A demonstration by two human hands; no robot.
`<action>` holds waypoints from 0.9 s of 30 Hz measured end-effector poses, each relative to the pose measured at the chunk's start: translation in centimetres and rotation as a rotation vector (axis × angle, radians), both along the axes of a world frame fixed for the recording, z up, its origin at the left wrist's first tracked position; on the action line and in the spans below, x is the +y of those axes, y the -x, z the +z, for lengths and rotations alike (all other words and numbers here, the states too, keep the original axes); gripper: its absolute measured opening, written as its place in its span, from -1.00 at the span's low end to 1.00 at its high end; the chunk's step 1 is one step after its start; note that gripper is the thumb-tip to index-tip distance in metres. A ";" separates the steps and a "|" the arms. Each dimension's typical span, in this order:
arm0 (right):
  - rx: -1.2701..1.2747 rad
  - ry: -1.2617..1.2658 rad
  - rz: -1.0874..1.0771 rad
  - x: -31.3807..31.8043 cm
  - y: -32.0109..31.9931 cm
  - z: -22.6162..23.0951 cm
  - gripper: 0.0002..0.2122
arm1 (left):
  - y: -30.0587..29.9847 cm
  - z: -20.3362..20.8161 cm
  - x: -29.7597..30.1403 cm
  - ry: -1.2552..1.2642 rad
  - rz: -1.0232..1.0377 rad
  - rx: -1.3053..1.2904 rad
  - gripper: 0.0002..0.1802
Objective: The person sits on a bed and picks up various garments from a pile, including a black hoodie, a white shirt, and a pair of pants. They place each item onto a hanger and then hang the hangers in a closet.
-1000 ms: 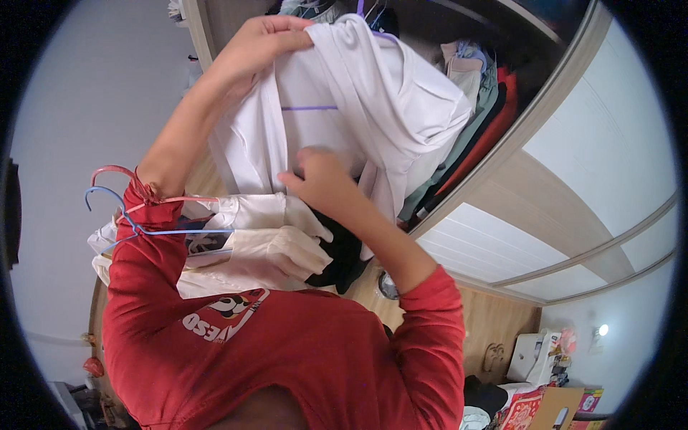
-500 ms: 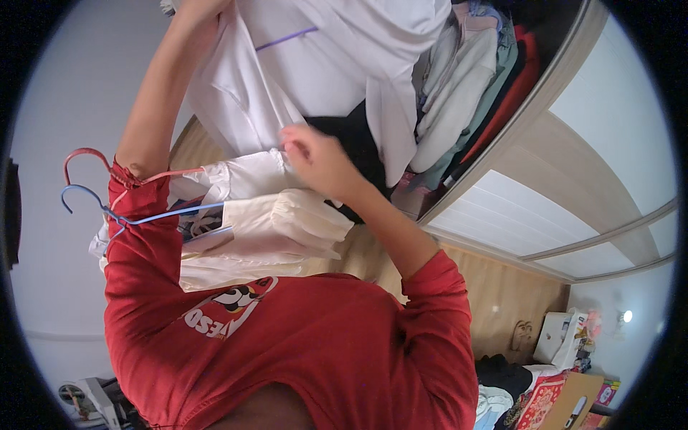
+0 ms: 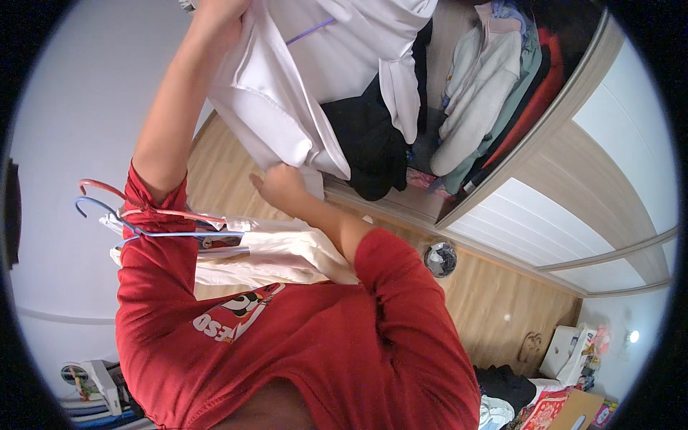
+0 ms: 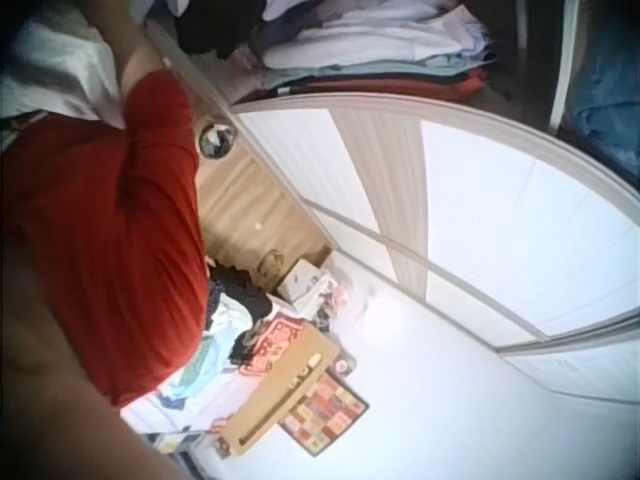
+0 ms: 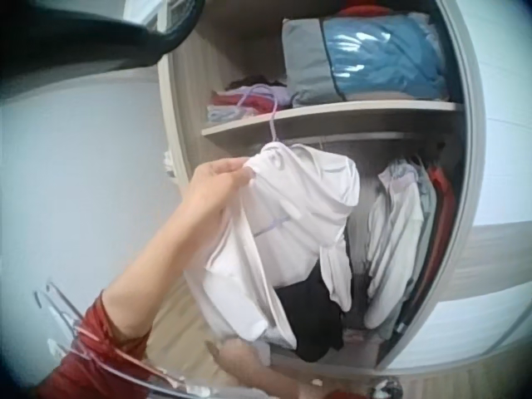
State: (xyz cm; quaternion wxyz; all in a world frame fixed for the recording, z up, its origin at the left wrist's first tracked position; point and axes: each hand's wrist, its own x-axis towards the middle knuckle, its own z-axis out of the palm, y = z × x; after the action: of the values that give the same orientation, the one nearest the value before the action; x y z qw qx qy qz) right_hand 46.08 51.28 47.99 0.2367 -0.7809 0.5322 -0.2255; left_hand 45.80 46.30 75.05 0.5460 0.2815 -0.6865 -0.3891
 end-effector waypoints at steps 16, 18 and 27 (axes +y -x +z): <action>-0.211 -0.477 0.516 4.7 22.8 12.8 -0.71 | -4.5 -2.3 -2.9 -0.067 -0.004 -0.104 -0.69; 0.230 -0.451 0.454 5.9 23.8 16.7 -0.72 | -4.9 -2.4 -2.5 -0.092 -0.014 -0.117 -0.67; 0.563 1.333 -0.471 4.5 26.3 26.6 -0.72 | -4.3 -2.6 0.0 -0.094 -0.260 -0.272 -0.73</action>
State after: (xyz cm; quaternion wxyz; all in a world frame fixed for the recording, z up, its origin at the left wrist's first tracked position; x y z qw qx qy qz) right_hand 19.81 55.82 74.55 -0.4842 -0.6524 0.4763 -0.3362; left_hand 50.13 46.34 72.46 0.3794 0.2659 -0.7656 -0.4464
